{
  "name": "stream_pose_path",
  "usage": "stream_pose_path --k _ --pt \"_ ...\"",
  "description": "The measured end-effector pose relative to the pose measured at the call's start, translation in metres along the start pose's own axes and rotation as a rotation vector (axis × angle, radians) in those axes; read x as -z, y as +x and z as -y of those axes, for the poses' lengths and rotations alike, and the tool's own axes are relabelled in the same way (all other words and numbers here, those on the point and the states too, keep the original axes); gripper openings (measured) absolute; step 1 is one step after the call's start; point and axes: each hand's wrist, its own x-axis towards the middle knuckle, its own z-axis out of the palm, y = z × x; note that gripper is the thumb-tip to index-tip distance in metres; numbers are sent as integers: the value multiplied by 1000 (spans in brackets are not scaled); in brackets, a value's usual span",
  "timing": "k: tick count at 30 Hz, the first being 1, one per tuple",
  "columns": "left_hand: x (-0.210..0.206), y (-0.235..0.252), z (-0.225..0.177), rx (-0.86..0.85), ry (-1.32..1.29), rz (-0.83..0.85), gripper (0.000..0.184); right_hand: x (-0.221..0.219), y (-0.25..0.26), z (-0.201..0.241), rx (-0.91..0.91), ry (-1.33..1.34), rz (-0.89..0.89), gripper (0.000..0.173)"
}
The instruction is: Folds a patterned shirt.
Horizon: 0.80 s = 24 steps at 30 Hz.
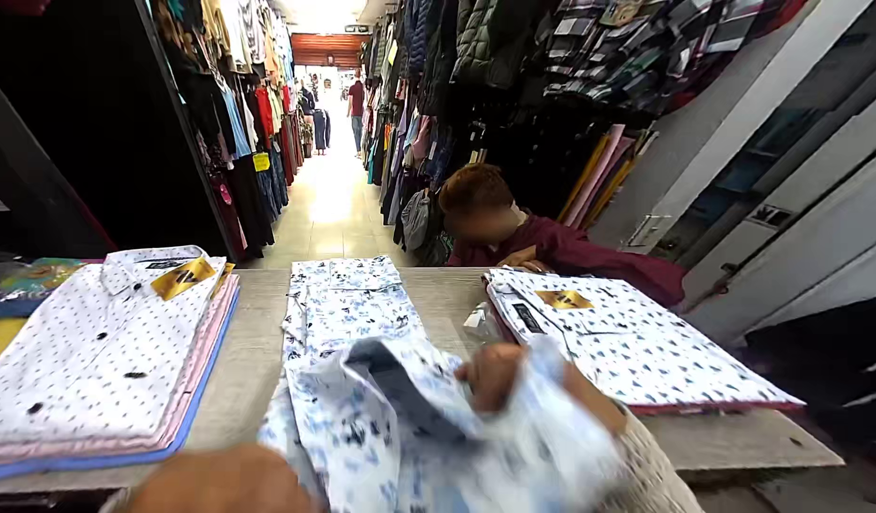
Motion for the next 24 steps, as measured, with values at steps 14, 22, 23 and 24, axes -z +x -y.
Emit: stream_pose_path --k 14,22,23,24 --pt "-91 -117 -28 726 426 157 24 -101 -146 24 -290 -623 114 18" --pt "-89 -99 -18 885 327 -402 29 -103 -90 23 -258 -701 -62 25" --pt "-94 -92 -8 945 246 -441 32 -107 -80 20 -276 -690 -70 25" --pt "-99 -86 1 1021 173 -465 36 -113 -68 17 -308 -660 -80 26"
